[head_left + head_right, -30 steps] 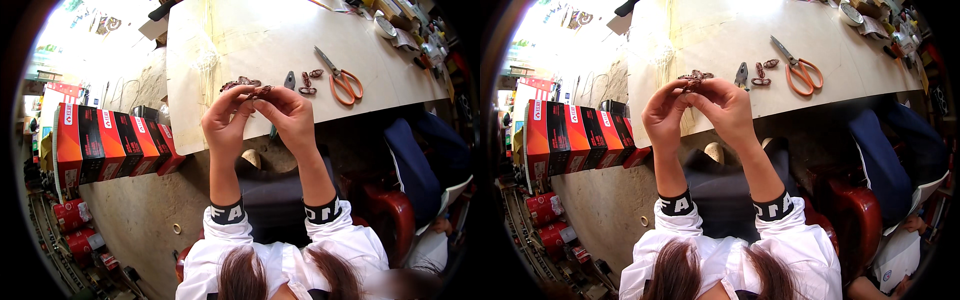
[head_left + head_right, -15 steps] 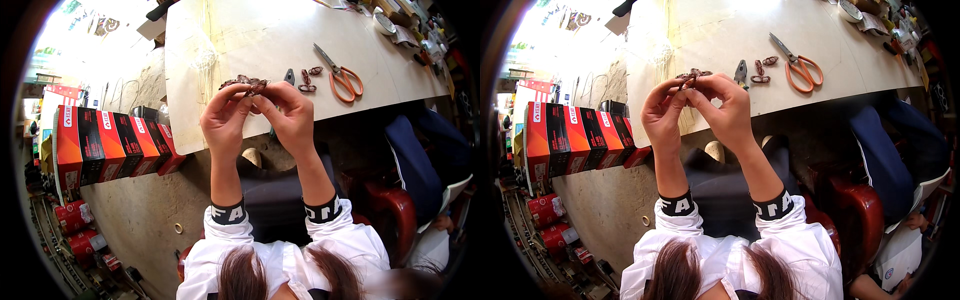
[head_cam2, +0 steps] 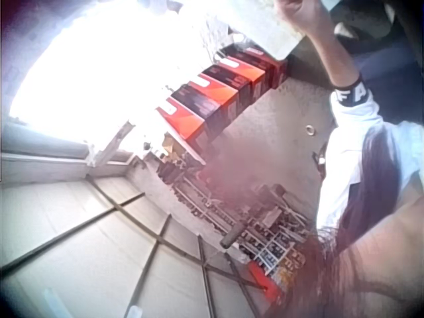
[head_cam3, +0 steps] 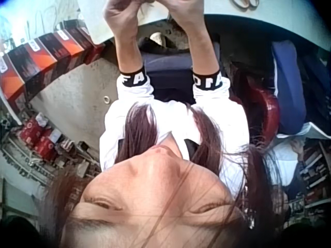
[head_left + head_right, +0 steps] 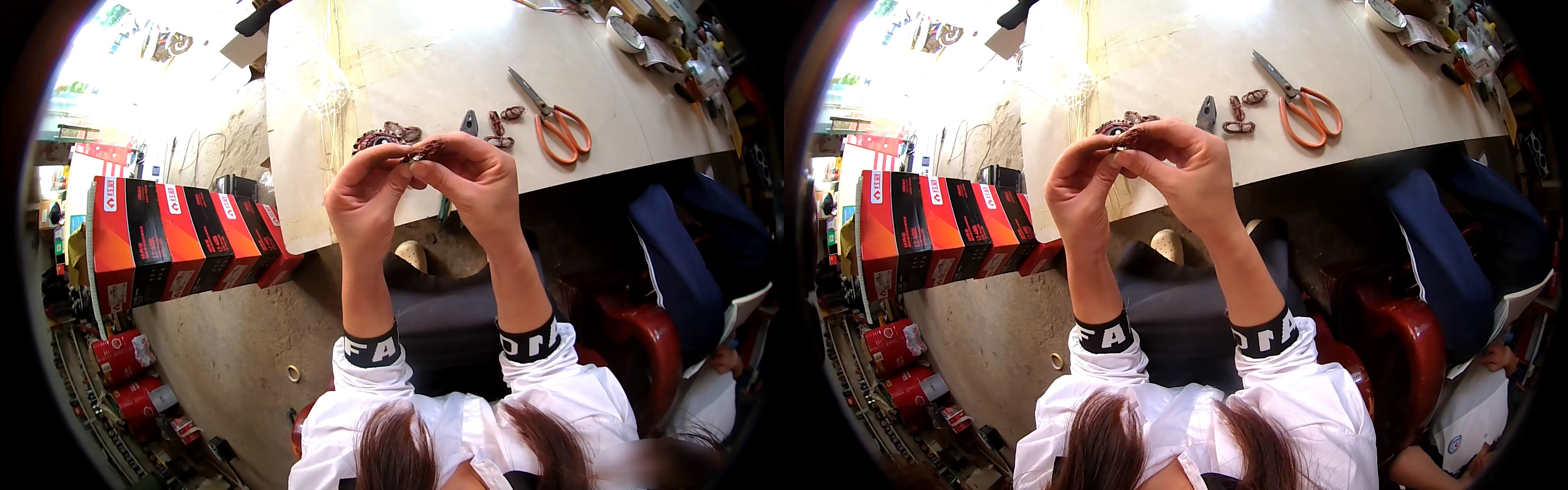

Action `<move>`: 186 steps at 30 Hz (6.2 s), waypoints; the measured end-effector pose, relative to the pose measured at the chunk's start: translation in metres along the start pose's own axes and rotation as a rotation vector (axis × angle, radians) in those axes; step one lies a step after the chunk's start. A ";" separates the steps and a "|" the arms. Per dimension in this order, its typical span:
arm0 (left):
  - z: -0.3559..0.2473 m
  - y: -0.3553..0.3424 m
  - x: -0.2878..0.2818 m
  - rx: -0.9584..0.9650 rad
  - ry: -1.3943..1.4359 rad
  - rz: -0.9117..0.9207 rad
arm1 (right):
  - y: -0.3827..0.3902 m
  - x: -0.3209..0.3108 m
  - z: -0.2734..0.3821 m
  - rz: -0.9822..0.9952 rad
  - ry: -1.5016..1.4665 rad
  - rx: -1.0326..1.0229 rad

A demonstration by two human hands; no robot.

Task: The person works on a motor stator, using pliers and scissors to trim and adjust copper windings. They manipulate the stator with both hands, cutting protruding wires and organizing the coils within the slots. The task involves precise handling of the stator and tools to ensure the windings are properly seated and trimmed.

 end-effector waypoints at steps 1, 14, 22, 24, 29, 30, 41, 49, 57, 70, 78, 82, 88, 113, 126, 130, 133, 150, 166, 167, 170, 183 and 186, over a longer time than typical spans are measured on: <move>0.000 0.000 0.001 0.005 0.004 0.008 | 0.000 -0.001 0.000 0.000 -0.023 0.016; 0.001 0.002 -0.005 0.021 -0.077 -0.028 | 0.005 -0.001 0.004 -0.067 0.013 0.020; 0.021 -0.002 0.015 0.020 -0.464 -0.029 | -0.016 -0.042 -0.009 -0.200 0.143 0.113; 0.019 -0.006 0.006 0.022 -0.448 -0.086 | -0.029 -0.073 -0.010 -0.293 0.250 0.135; 0.016 -0.017 -0.034 -0.078 -0.599 -0.211 | -0.044 -0.157 0.010 -0.494 1.130 -0.041; 0.019 -0.016 -0.038 -0.109 -0.646 -0.207 | -0.045 -0.164 0.005 -0.481 1.217 0.019; 0.028 -0.017 -0.034 0.076 -1.380 -0.067 | -0.058 -0.128 -0.006 -0.279 1.484 -0.255; 0.065 -0.024 -0.052 -0.135 -1.446 -0.069 | -0.057 -0.036 -0.040 -0.001 1.388 -0.401; 0.054 -0.019 -0.068 -0.139 -1.447 -0.122 | -0.040 -0.004 -0.080 0.160 1.410 -0.504; 0.054 -0.020 -0.073 -0.074 -1.481 -0.038 | -0.036 0.012 -0.085 0.092 1.433 -0.589; 0.024 -0.026 -0.074 0.104 -1.204 -0.251 | -0.050 -0.012 -0.072 -0.151 1.118 -0.325; 0.024 -0.029 -0.077 -0.085 -0.724 -0.307 | -0.054 -0.016 -0.071 -0.165 0.784 -0.142; 0.030 -0.031 -0.070 -0.015 -0.929 -0.247 | -0.041 0.000 -0.086 0.001 1.378 -0.341; 0.045 -0.022 -0.037 -0.402 0.355 0.049 | -0.024 0.022 -0.073 0.181 -0.042 0.459; 0.043 -0.017 -0.033 -0.370 0.423 -0.005 | -0.015 0.029 -0.053 0.124 0.000 0.331; 0.046 -0.016 -0.034 -0.381 0.463 0.010 | -0.013 0.029 -0.054 0.118 -0.004 0.322; 0.053 -0.017 -0.030 -0.388 0.449 0.018 | -0.016 0.021 -0.056 0.082 -0.001 0.346; 0.074 -0.023 0.002 0.000 -1.116 0.085 | -0.063 -0.164 -0.010 -0.441 1.282 0.001; 0.072 -0.036 0.023 0.090 -0.722 0.116 | -0.057 -0.073 -0.044 -0.018 0.623 0.205; 0.066 -0.035 0.023 0.077 -0.665 0.140 | -0.056 -0.068 -0.044 0.034 0.572 0.219; 0.064 -0.036 0.016 -0.075 -0.234 0.122 | -0.047 -0.053 -0.033 0.075 0.356 0.317; 0.060 -0.019 0.032 -0.305 0.488 0.186 | -0.018 -0.025 -0.027 0.090 -0.070 0.417; 0.060 -0.015 0.035 -0.345 0.489 0.184 | -0.015 -0.026 -0.022 0.028 -0.039 0.355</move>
Point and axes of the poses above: each hand's wrist, its own y-axis away from the middle knuckle, its own x-axis out of the palm, z = x × y, the point moved 9 cm from there along -y, towards the middle knuckle, and after that the axes turned 4 degrees about -z, right-handed, at the moved point
